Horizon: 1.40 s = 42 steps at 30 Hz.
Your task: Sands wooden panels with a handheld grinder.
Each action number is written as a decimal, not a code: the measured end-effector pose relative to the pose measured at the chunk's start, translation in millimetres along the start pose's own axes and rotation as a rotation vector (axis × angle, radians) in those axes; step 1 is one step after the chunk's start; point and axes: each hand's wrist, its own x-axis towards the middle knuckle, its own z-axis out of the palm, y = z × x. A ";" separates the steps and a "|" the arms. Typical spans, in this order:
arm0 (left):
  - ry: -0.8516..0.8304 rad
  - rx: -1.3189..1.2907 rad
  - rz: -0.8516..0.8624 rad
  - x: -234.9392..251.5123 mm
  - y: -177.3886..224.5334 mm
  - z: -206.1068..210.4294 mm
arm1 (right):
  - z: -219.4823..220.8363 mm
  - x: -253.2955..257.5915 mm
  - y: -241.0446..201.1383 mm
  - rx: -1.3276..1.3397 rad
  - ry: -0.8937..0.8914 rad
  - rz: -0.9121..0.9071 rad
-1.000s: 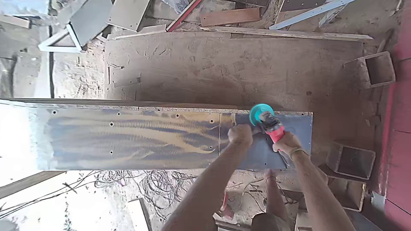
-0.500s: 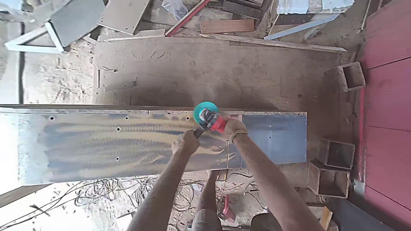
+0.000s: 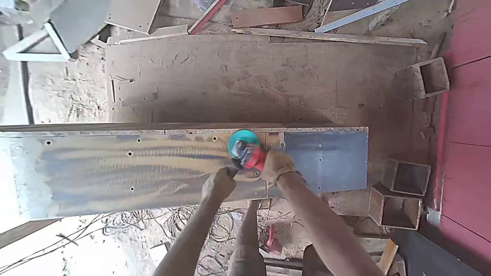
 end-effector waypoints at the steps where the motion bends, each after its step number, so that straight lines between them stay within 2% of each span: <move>1: -0.030 -0.005 0.030 -2.7 26.4 -0.4 | -8.2 -3.1 19.1 -0.016 0.015 0.060; 4: -0.106 0.005 0.111 -13.0 102.3 -1.4 | -28.7 -7.1 77.1 -0.041 0.036 0.204; 9: -0.109 0.144 0.160 -26.3 189.8 10.8 | -20.8 0.6 162.8 0.055 0.065 0.364; 16: -0.103 0.294 0.266 -40.8 292.5 38.4 | -5.5 11.6 272.2 0.209 0.097 0.451; 21: -0.066 0.405 0.360 -53.7 381.5 62.5 | 4.7 20.8 362.6 0.401 0.164 0.509; 25: -0.034 0.444 0.391 -64.9 417.3 76.3 | 16.7 29.9 403.2 0.520 0.193 0.511; 27: -0.009 0.442 0.392 -64.9 409.8 76.9 | 20.1 34.0 400.4 0.529 0.173 0.481; 30: 0.061 0.394 0.384 -60.8 366.4 71.9 | 15.8 28.5 367.2 0.471 0.130 0.406; 36: 0.182 0.236 0.141 -46.3 210.0 82.8 | 7.3 18.4 242.2 0.238 0.046 0.108; 38: 0.190 0.143 0.081 -38.8 171.0 90.8 | 11.9 20.4 210.8 0.190 0.028 0.032; 40: 0.192 0.122 0.033 -34.7 156.7 87.0 | 12.6 24.3 195.4 0.159 0.018 0.000; 42: 0.185 0.154 0.026 -28.7 167.0 81.3 | 6.3 24.8 202.2 0.168 0.018 0.009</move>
